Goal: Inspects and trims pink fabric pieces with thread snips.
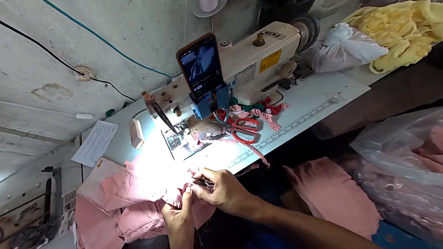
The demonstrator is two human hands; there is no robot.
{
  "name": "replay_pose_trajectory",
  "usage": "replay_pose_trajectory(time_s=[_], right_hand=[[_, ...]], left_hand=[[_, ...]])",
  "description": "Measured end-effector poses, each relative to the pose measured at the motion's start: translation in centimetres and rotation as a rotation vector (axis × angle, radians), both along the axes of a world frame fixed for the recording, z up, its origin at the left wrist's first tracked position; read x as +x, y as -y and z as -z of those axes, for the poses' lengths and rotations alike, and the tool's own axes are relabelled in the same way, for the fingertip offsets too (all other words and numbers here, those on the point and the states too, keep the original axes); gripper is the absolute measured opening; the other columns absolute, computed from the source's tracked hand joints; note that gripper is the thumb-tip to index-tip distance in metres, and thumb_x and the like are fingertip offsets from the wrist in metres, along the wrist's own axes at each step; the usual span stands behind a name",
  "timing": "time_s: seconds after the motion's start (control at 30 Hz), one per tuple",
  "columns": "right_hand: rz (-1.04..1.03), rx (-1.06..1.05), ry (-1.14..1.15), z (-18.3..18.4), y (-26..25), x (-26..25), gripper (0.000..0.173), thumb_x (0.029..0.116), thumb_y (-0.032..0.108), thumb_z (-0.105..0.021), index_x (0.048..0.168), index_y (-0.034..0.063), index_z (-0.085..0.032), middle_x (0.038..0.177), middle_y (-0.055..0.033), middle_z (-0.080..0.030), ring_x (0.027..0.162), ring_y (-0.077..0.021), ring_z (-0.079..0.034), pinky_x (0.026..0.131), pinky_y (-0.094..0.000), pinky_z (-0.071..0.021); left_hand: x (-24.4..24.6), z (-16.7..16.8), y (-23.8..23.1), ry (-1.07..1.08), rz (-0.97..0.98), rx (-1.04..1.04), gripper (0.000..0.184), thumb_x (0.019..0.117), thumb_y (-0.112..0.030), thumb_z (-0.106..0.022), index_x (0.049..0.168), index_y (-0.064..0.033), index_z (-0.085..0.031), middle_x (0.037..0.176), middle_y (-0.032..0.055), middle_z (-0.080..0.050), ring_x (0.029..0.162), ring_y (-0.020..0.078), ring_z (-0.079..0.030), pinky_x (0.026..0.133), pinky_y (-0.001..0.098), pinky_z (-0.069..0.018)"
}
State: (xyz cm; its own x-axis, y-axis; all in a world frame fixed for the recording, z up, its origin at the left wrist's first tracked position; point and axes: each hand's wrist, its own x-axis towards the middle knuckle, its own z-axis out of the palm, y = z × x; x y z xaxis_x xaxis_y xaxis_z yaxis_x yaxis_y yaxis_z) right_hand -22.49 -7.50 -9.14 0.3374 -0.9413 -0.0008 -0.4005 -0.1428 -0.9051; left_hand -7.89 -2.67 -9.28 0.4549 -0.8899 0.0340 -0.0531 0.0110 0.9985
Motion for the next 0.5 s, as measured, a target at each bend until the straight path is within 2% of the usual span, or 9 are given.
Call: replay_pose_trajectory(time_s=[0.1,0.2,0.23,0.27,0.3,0.37,0.43,0.5], right_hand=[[0.012,-0.106,-0.117,0.1,0.3,0.2,0.028,0.0946,0.040,-0.065,0.100,0.0134,-0.072,0.077,-0.0022,-0.067,0.073,-0.0168,-0.066,0.063,-0.0404,-0.0520],[0.125,-0.427,-0.224,1.0,-0.5,1.1,0.022,0.0859,0.035,-0.071,0.092,0.0140,-0.074,0.071,0.0005,-0.067,0.060,-0.0151,-0.065,0.048,-0.0371,-0.0497],[0.149,-0.460,-0.214,1.2,-0.5,1.3,0.021,0.0850,0.034,-0.071,0.089,0.0137,-0.073,0.069,0.0010,-0.065,0.057,-0.0142,-0.063,0.046,-0.0355,-0.0479],[0.160,-0.390,-0.167,1.1,-0.4,1.5,0.021,0.0857,0.034,-0.070,0.087,0.0129,-0.072,0.067,0.0006,-0.064,0.057,-0.0140,-0.062,0.047,-0.0357,-0.0473],[0.149,-0.220,-0.082,0.8,-0.2,1.7,0.023,0.0881,0.034,-0.068,0.087,0.0113,-0.072,0.067,-0.0004,-0.063,0.060,-0.0141,-0.062,0.051,-0.0367,-0.0482],[0.115,0.112,0.091,0.3,0.5,1.8,0.025,0.0914,0.036,-0.067,0.089,0.0115,-0.072,0.071,0.0011,-0.062,0.065,-0.0097,-0.059,0.060,-0.0328,-0.0482],[0.109,0.134,0.059,0.2,0.4,2.0,0.028,0.0912,0.038,-0.066,0.091,0.0109,-0.072,0.072,-0.0012,-0.064,0.068,-0.0132,-0.062,0.062,-0.0370,-0.0505],[0.101,0.012,-0.046,0.5,-0.2,2.0,0.027,0.0905,0.037,-0.065,0.090,0.0102,-0.069,0.069,-0.0035,-0.062,0.066,-0.0177,-0.063,0.058,-0.0406,-0.0493]], left_hand=[[0.2,0.0,-0.1,0.030,0.034,-0.009,0.006,0.0892,0.000,-0.067,0.086,-0.0049,-0.067,0.073,-0.0011,-0.071,0.070,0.0073,-0.071,0.070,0.0255,-0.0620],[-0.1,0.0,-0.2,0.048,0.045,-0.025,0.010,0.0866,0.002,-0.067,0.082,-0.0071,-0.067,0.071,-0.0028,-0.070,0.067,0.0059,-0.070,0.068,0.0246,-0.0619],[-0.3,0.1,-0.3,0.060,0.023,-0.039,0.010,0.0853,0.002,-0.067,0.083,-0.0072,-0.067,0.071,-0.0036,-0.071,0.068,0.0050,-0.070,0.068,0.0237,-0.0618],[-0.6,0.2,-0.3,0.061,-0.012,-0.071,0.010,0.0847,0.003,-0.068,0.086,-0.0065,-0.068,0.073,-0.0041,-0.072,0.070,0.0045,-0.071,0.069,0.0235,-0.0621],[-0.9,0.6,-0.4,0.044,-0.047,-0.112,0.009,0.0851,0.003,-0.068,0.089,-0.0055,-0.068,0.076,-0.0039,-0.073,0.073,0.0049,-0.072,0.072,0.0241,-0.0626],[-1.2,1.4,-0.5,-0.056,-0.092,-0.154,0.011,0.0870,0.002,-0.064,0.095,-0.0056,-0.064,0.080,-0.0027,-0.073,0.076,0.0066,-0.072,0.073,0.0260,-0.0626],[-0.8,1.5,-0.2,-0.129,-0.075,-0.101,0.007,0.0883,0.000,-0.062,0.092,-0.0067,-0.063,0.079,-0.0019,-0.072,0.074,0.0069,-0.071,0.071,0.0256,-0.0616],[0.0,1.1,0.2,-0.148,-0.019,-0.025,0.007,0.0875,-0.006,-0.069,0.083,-0.0092,-0.064,0.072,-0.0029,-0.068,0.067,0.0053,-0.068,0.066,0.0237,-0.0591]])
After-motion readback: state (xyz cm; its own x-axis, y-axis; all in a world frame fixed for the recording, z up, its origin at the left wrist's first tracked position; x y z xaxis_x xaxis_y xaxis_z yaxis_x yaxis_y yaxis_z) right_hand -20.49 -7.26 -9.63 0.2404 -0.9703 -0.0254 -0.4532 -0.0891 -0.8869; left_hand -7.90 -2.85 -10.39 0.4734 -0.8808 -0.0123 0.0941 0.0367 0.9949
